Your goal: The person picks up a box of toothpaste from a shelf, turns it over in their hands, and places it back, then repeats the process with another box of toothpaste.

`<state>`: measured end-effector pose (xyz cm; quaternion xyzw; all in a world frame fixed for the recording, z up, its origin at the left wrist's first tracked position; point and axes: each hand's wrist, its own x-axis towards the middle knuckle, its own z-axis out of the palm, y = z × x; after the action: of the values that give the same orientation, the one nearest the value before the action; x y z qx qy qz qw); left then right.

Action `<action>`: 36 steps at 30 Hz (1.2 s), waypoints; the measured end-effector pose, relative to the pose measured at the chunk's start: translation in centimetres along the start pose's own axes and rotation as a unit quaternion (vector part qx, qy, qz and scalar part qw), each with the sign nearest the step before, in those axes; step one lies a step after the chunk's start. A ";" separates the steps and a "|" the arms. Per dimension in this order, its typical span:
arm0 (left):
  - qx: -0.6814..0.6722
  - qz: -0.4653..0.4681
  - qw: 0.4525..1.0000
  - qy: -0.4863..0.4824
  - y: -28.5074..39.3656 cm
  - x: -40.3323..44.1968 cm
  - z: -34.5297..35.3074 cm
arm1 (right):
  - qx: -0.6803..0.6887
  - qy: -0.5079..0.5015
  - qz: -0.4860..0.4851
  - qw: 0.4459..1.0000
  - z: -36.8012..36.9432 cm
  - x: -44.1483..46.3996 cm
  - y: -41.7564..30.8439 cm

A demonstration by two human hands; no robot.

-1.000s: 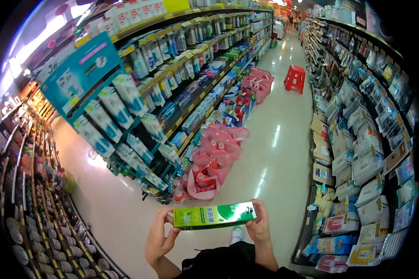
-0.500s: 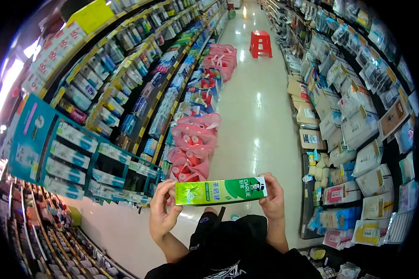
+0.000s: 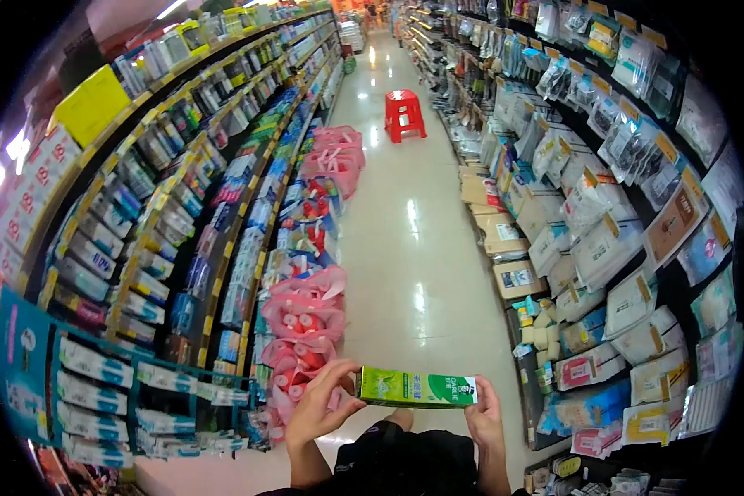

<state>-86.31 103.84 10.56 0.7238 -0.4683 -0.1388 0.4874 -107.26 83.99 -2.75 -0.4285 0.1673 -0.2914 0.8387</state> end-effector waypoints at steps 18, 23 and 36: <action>-0.146 -0.087 0.970 0.176 -13.6 15.8 -4.7 | -0.018 -0.065 -0.006 0.998 7.9 24.6 -1.7; -0.237 -0.119 0.950 0.166 -15.2 18.0 -6.1 | -0.037 -0.075 0.004 0.996 9.9 28.2 -1.4; -0.130 -0.276 0.927 0.219 -22.3 30.1 -7.0 | -0.071 -0.062 0.105 0.990 10.3 43.6 1.1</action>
<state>-53.83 85.30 3.07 0.7672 -0.1095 -0.1660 0.6098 -67.67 63.34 0.89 -0.4843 0.1787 -0.1622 0.8410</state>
